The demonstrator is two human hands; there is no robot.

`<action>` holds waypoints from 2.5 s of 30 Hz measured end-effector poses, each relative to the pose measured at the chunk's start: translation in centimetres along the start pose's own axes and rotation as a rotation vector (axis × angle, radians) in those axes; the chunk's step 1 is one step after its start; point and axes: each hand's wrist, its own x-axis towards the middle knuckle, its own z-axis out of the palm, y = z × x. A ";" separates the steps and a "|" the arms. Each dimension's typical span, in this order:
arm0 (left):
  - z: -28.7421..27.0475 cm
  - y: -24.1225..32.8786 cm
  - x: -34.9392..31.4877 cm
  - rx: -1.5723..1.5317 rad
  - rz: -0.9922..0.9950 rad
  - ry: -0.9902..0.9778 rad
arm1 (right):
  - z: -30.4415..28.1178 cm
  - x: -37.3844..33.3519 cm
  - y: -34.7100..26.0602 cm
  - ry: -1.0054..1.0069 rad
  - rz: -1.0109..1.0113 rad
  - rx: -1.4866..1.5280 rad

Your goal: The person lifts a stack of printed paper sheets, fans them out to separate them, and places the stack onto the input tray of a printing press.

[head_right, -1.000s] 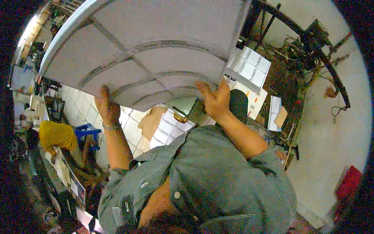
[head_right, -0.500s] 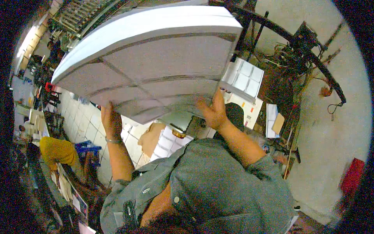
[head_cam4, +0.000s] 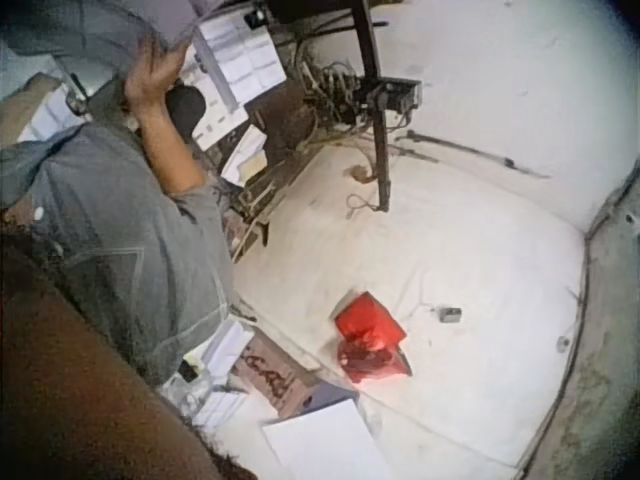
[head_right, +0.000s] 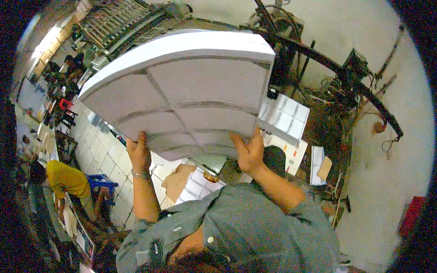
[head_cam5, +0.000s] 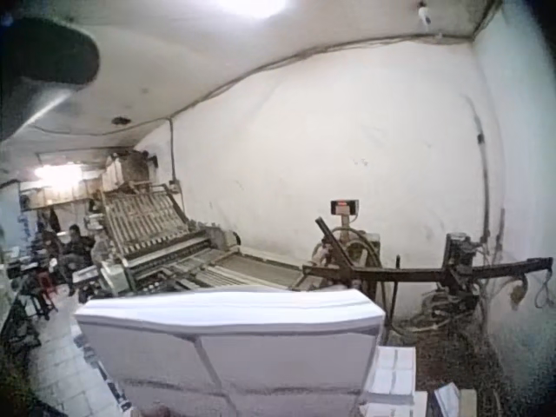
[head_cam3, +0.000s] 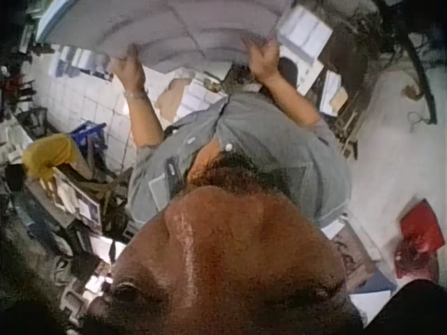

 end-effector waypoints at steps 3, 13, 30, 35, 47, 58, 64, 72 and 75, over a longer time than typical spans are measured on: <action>-1.6 -0.1 -0.8 0.021 -0.035 -0.068 | 0.4 -0.7 -1.9 0.018 -0.027 0.019; -1.7 -0.2 -1.3 -0.092 -0.135 -0.130 | -3.8 3.9 -5.8 -0.027 -0.128 -0.169; -2.1 -0.3 -1.6 -0.165 -0.065 -0.200 | 6.4 13.5 -28.9 -0.986 -0.580 -1.130; -1.9 -0.5 -1.4 -0.182 -0.068 -0.213 | 9.1 12.3 -28.8 -1.021 -0.564 -1.237; -2.7 -0.5 -3.5 0.194 0.073 -0.055 | 10.4 11.1 -28.7 -1.102 -0.506 -1.135; 1.3 -11.3 -17.2 -0.125 -0.511 0.380 | 12.0 9.1 -31.3 -1.152 -0.420 -1.043; 2.1 -14.2 -19.7 -0.360 -0.522 0.099 | 10.1 9.0 -33.3 -1.085 -0.354 -0.852; 2.0 -5.6 -14.9 -0.827 -0.532 0.357 | 5.5 13.8 -30.2 -0.849 -0.119 -0.763; 1.4 -3.9 -12.8 -0.497 -0.452 0.479 | 4.2 13.3 -27.7 -0.830 -0.133 -0.723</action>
